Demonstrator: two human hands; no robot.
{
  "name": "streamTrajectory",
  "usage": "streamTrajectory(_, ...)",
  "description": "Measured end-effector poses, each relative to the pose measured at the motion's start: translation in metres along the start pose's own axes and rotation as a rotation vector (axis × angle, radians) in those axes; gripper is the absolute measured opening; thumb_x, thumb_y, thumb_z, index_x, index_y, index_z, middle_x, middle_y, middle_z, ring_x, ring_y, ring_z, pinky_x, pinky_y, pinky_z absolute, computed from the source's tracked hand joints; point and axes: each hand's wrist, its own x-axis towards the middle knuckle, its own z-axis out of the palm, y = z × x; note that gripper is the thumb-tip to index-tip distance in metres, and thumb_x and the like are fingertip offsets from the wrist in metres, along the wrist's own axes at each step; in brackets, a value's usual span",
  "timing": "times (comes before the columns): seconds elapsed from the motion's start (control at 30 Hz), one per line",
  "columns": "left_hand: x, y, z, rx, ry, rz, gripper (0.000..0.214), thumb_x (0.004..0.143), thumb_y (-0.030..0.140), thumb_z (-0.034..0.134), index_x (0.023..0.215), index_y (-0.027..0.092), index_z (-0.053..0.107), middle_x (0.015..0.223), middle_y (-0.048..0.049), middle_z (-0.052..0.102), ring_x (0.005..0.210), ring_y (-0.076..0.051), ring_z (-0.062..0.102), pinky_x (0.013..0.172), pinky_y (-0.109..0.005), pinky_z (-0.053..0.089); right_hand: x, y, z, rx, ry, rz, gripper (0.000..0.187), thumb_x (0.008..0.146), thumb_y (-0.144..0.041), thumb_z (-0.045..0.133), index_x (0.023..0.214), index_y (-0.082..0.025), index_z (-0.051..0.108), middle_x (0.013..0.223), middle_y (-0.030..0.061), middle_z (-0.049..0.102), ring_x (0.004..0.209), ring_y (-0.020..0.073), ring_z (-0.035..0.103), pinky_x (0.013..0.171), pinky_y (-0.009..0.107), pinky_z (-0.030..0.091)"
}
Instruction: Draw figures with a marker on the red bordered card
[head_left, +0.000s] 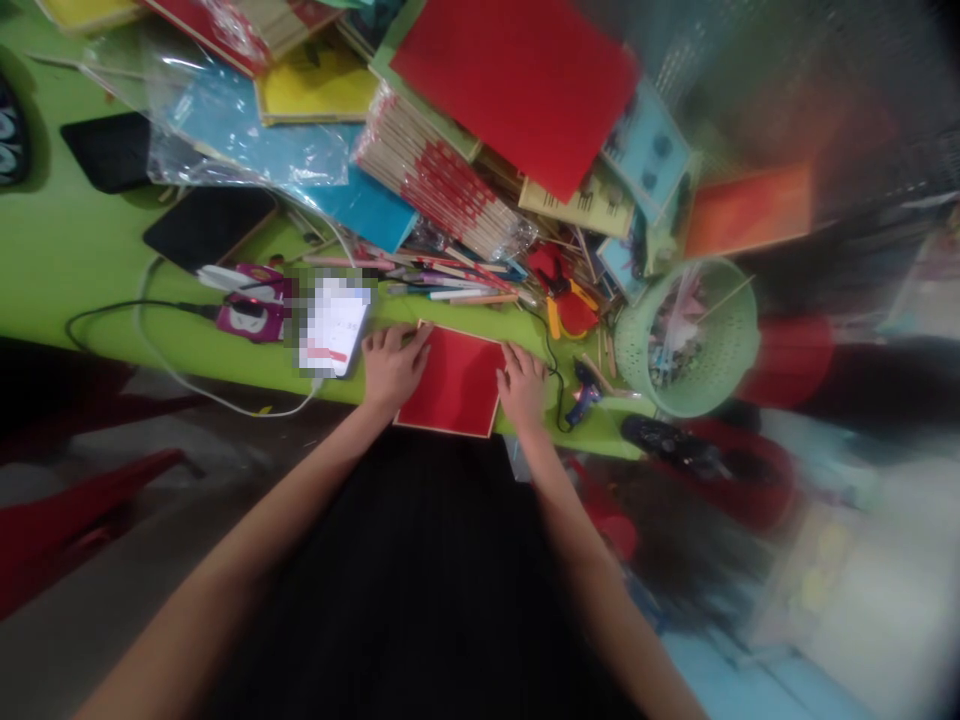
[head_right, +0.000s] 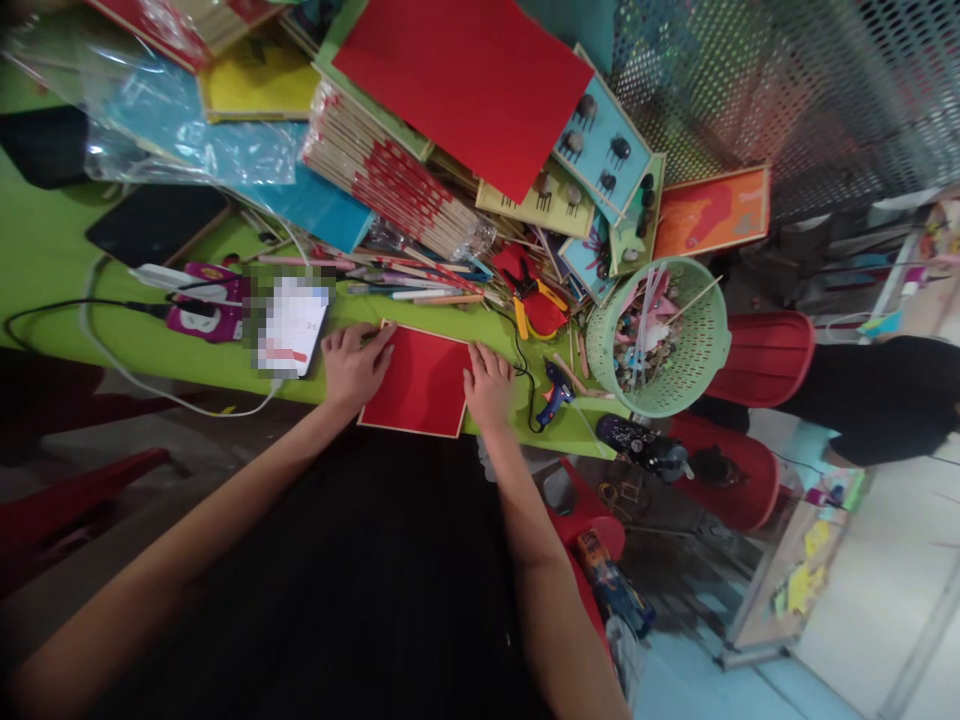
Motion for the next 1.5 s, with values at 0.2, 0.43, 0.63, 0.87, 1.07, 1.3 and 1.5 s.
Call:
streamTrajectory(0.2, 0.0, 0.001, -0.001, 0.017, -0.014, -0.007, 0.046, 0.106, 0.039, 0.047, 0.149, 0.036, 0.066, 0.133, -0.0156, 0.065, 0.116, -0.037, 0.057, 0.102, -0.056, 0.039, -0.002, 0.002, 0.008, -0.012, 0.03, 0.0, 0.053, 0.109, -0.034, 0.045, 0.161, -0.022, 0.052, 0.162, 0.0127, 0.057, 0.14, 0.0321, 0.053, 0.116, 0.05, 0.041)
streamTrajectory(0.43, 0.001, 0.004, -0.003, 0.044, -0.024, -0.007, 0.047, 0.107, 0.039, 0.046, 0.149, 0.034, 0.065, 0.134, -0.0157, 0.066, 0.117, -0.037, 0.056, 0.102, -0.054, 0.038, -0.002, 0.008, 0.019, -0.012, 0.07, 0.001, 0.053, 0.109, -0.031, 0.046, 0.16, -0.022, 0.054, 0.162, 0.0123, 0.057, 0.139, 0.0321, 0.052, 0.115, 0.049, 0.039)
streamTrajectory(0.63, 0.001, 0.005, -0.003, 0.067, -0.018, -0.005, 0.047, 0.108, 0.039, 0.044, 0.149, 0.034, 0.065, 0.133, -0.0156, 0.067, 0.116, -0.036, 0.057, 0.101, -0.053, 0.038, -0.003, 0.011, 0.027, 0.007, 0.111, 0.008, 0.052, 0.109, -0.033, 0.046, 0.158, -0.023, 0.055, 0.16, 0.0131, 0.058, 0.138, 0.0323, 0.053, 0.114, 0.049, 0.039)
streamTrajectory(0.87, 0.0, 0.004, -0.001, 0.073, 0.002, 0.002, 0.046, 0.107, 0.039, 0.046, 0.148, 0.033, 0.066, 0.133, -0.0156, 0.067, 0.116, -0.035, 0.057, 0.101, -0.052, 0.039, -0.004, 0.016, 0.041, 0.063, 0.182, -0.013, 0.052, 0.109, -0.036, 0.042, 0.158, -0.023, 0.056, 0.158, 0.0133, 0.06, 0.139, 0.0316, 0.052, 0.117, 0.05, 0.038)
streamTrajectory(1.07, -0.001, -0.002, 0.003, 0.067, 0.036, -0.015, 0.049, 0.107, 0.04, 0.045, 0.151, 0.031, 0.064, 0.132, -0.0165, 0.066, 0.114, -0.035, 0.057, 0.101, -0.053, 0.039, -0.004, 0.019, 0.045, 0.078, 0.248, -0.024, 0.055, 0.11, -0.042, 0.042, 0.161, -0.022, 0.051, 0.16, 0.0154, 0.056, 0.139, 0.0322, 0.054, 0.117, 0.049, 0.04)
streamTrajectory(1.3, -0.001, -0.001, 0.004, 0.068, 0.047, -0.027, 0.049, 0.107, 0.04, 0.043, 0.149, 0.028, 0.066, 0.131, -0.0178, 0.066, 0.113, -0.036, 0.057, 0.101, -0.054, 0.039, -0.003, 0.022, 0.048, 0.093, 0.268, -0.032, 0.053, 0.11, -0.04, 0.043, 0.159, -0.021, 0.054, 0.158, 0.0149, 0.058, 0.139, 0.0314, 0.055, 0.117, 0.048, 0.042)
streamTrajectory(1.5, -0.001, 0.001, 0.005, 0.079, 0.04, -0.027, 0.049, 0.108, 0.04, 0.042, 0.148, 0.028, 0.067, 0.131, -0.018, 0.067, 0.114, -0.035, 0.056, 0.1, -0.053, 0.039, -0.003, 0.022, 0.05, 0.085, 0.283, -0.031, 0.052, 0.109, -0.037, 0.042, 0.157, -0.023, 0.057, 0.156, 0.0139, 0.061, 0.136, 0.0307, 0.058, 0.115, 0.049, 0.044)
